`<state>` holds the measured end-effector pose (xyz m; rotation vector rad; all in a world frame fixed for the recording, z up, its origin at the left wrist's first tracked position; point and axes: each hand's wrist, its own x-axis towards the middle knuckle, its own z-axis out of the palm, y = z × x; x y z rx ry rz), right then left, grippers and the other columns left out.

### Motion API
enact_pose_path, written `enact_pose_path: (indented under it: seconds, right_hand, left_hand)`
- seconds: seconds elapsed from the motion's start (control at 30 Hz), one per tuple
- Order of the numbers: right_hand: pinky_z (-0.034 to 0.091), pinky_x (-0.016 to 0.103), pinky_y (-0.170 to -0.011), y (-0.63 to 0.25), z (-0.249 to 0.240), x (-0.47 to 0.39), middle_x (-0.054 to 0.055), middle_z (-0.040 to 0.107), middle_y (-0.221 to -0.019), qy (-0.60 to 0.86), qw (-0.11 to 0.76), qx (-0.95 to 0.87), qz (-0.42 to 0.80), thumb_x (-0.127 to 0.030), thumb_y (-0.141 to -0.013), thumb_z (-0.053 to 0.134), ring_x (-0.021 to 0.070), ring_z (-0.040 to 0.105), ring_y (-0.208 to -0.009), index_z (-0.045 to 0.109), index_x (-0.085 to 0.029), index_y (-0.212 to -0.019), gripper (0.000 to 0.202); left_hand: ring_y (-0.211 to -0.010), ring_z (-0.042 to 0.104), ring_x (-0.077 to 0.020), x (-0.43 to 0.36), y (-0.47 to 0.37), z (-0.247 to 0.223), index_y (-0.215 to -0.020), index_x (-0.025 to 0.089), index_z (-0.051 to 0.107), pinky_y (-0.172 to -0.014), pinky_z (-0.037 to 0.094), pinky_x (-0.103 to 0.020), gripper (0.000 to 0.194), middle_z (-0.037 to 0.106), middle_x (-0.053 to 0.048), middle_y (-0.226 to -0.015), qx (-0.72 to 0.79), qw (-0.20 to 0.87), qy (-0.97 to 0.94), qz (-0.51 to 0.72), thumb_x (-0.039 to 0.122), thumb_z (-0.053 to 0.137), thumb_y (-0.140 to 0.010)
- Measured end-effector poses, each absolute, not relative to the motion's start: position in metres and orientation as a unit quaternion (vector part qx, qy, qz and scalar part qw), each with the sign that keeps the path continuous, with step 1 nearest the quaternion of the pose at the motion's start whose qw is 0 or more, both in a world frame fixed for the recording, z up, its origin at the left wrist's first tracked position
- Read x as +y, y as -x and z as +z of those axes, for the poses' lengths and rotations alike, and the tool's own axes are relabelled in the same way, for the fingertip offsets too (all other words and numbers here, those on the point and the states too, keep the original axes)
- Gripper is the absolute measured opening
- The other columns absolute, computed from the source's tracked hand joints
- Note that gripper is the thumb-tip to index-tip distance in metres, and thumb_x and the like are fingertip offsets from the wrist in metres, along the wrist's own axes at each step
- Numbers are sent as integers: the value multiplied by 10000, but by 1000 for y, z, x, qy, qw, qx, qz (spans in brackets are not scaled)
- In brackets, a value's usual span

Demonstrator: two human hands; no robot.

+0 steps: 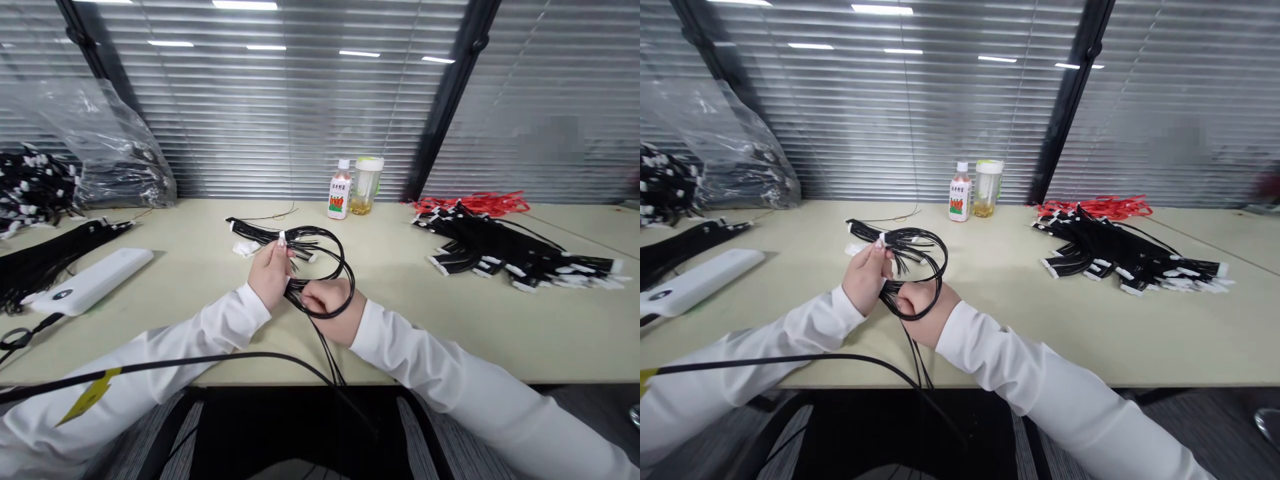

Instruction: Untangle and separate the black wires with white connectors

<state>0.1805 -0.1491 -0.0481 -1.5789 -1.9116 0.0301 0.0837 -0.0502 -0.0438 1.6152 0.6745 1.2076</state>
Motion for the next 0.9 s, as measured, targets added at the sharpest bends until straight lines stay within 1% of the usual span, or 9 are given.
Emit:
enact_pose_path:
  seconds: [0.27,0.4,0.47,0.57,0.63,0.7,0.77,0.83,0.9]
  right_hand:
    - [264,186,-471,-189,-43,-151,-26,480,-496,635,237,-735,-7,-176,-650,472,53,364,-454,501,-163,-559,97]
    - [287,215,-501,-213,-29,-153,39,570,-613,696,159,-697,-71,-193,-664,480,94,460,-540,596,-173,-583,143]
    - [299,237,-508,-230,-22,-154,61,570,-560,756,148,-632,-87,-215,-656,499,122,479,-538,627,-178,-591,148]
    - [367,307,-577,-251,-13,-154,63,589,-557,789,241,-560,-84,-229,-650,520,164,514,-561,647,-188,-628,135]
    - [412,346,-679,-258,-10,-153,60,630,-684,769,320,-548,-78,-213,-665,517,162,552,-618,650,-183,-744,157]
    - [444,317,-750,-259,-7,-151,66,628,-876,743,380,-547,-70,-224,-709,488,133,582,-705,606,-166,-907,238]
    - [475,270,-755,-256,-5,-149,79,598,-970,684,497,-534,-20,-275,-744,468,105,591,-761,549,-142,-972,277]
    - [504,254,-698,-251,-4,-148,56,613,-825,597,622,-502,66,-326,-736,490,81,587,-661,524,-135,-926,272]
    - [505,221,-543,-244,-3,-148,-21,558,-574,539,680,-474,148,-346,-697,544,58,531,-475,494,-143,-929,312]
  left_hand:
    - [-371,398,-58,-49,-84,-44,-641,150,477,-411,322,-173,345,404,51,-392,299,488,-667,477,422,341,-804]
    - [-370,391,-62,-44,-86,-47,-623,151,481,-410,316,-180,344,394,51,-381,325,522,-633,470,411,346,-803]
    - [-364,384,-63,-40,-87,-48,-618,153,484,-401,304,-185,343,386,54,-376,330,543,-610,474,417,356,-797]
    - [-355,377,-64,-36,-87,-48,-612,154,482,-385,281,-189,339,377,56,-376,337,559,-586,481,423,374,-788]
    - [-352,366,-60,-36,-86,-47,-607,153,479,-380,272,-187,343,374,55,-378,342,558,-583,481,424,375,-788]
    - [-359,358,-56,-39,-84,-45,-606,150,479,-387,277,-182,348,380,53,-378,341,546,-598,478,422,368,-792]
    - [-371,365,-57,-43,-82,-44,-608,151,477,-400,293,-178,354,385,50,-376,327,530,-627,468,427,359,-795]
    - [-379,382,-63,-49,-81,-43,-610,152,472,-410,315,-179,363,385,49,-371,305,522,-656,452,442,352,-794]
    - [-374,385,-69,-54,-80,-42,-617,154,470,-411,334,-185,374,379,50,-362,282,524,-677,433,460,344,-791]
